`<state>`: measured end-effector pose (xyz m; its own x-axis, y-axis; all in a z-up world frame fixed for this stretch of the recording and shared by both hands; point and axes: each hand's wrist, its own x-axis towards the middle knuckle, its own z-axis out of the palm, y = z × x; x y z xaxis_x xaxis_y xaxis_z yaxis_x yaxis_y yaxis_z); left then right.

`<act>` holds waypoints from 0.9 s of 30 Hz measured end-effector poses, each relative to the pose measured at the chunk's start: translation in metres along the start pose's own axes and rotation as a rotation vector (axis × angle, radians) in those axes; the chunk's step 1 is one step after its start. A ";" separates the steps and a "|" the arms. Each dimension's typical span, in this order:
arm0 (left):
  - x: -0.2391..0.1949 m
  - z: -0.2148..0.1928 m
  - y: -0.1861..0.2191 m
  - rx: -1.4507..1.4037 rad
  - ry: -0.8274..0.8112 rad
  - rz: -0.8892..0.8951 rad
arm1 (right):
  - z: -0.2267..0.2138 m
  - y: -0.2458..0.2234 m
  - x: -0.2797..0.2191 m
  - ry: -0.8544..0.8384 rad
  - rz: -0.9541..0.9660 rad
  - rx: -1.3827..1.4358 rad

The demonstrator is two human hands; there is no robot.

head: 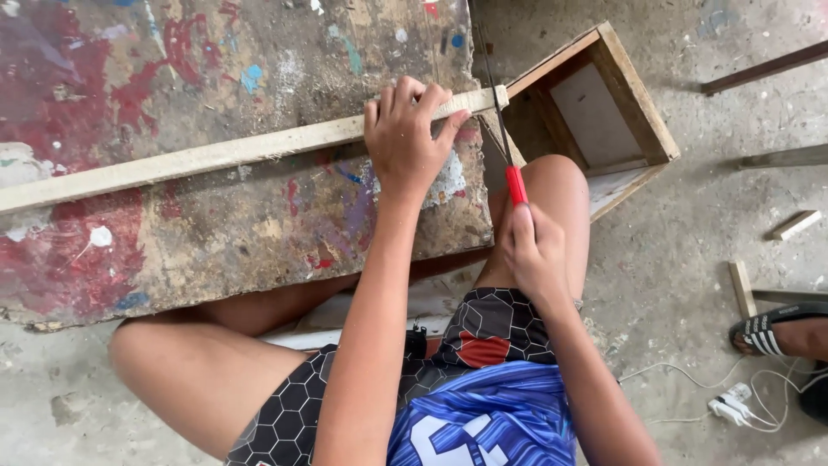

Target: A person uses a small hand saw to cut a thin wooden strip on a workbench.

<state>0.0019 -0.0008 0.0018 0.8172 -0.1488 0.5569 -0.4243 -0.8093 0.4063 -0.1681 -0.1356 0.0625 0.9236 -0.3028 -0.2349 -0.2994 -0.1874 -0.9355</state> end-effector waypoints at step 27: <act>-0.005 0.003 -0.002 -0.036 -0.005 -0.029 | 0.014 0.030 0.055 0.033 -0.128 0.067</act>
<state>-0.0001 -0.0006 -0.0039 0.8314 -0.1280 0.5408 -0.4136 -0.7925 0.4482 -0.1233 -0.1448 0.0181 0.9445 -0.3112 -0.1050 -0.1621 -0.1638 -0.9731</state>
